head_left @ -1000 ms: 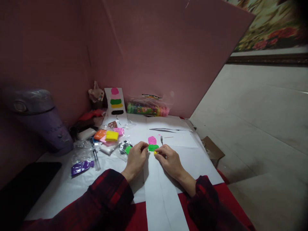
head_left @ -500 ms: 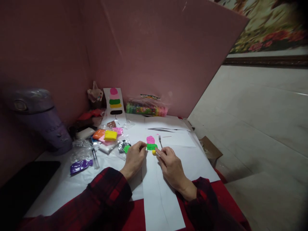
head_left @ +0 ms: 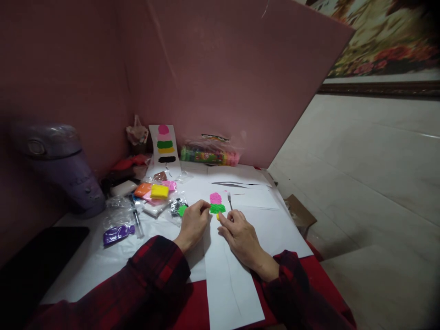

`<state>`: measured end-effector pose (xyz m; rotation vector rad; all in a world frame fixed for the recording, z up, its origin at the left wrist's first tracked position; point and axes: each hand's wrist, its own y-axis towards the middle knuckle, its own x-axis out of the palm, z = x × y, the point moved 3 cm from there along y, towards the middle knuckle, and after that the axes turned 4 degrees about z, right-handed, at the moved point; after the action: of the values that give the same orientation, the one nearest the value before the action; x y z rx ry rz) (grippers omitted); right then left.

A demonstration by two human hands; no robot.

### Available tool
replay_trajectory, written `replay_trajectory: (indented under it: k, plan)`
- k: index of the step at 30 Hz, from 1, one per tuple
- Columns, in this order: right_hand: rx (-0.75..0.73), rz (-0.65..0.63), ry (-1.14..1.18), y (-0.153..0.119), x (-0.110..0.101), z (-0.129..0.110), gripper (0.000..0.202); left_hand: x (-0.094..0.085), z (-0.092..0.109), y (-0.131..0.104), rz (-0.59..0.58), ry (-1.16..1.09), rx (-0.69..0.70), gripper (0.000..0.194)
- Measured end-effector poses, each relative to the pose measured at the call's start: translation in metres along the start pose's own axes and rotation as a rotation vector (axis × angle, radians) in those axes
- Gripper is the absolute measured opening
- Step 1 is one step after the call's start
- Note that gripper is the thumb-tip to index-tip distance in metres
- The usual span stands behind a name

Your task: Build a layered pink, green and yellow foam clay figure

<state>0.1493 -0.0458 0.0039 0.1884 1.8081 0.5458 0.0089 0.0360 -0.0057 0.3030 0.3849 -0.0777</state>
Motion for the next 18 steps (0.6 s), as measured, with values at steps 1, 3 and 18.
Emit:
replay_trajectory:
  k: [1, 3, 18]
  plan:
    - [-0.003, -0.002, -0.001, 0.0001, 0.0001, -0.0001, 0.033, 0.0001, 0.0, 0.0, -0.002, -0.003, 0.002, 0.017]
    - [-0.009, -0.006, -0.008, 0.0002, 0.0, -0.0006, 0.033, 0.0002, 0.0002, -0.0001, -0.007, -0.004, 0.004, 0.016]
    - [-0.032, -0.052, -0.102, 0.0021, 0.0009, -0.0049, 0.031, -0.001, 0.0018, -0.0015, -0.003, -0.018, -0.007, 0.017]
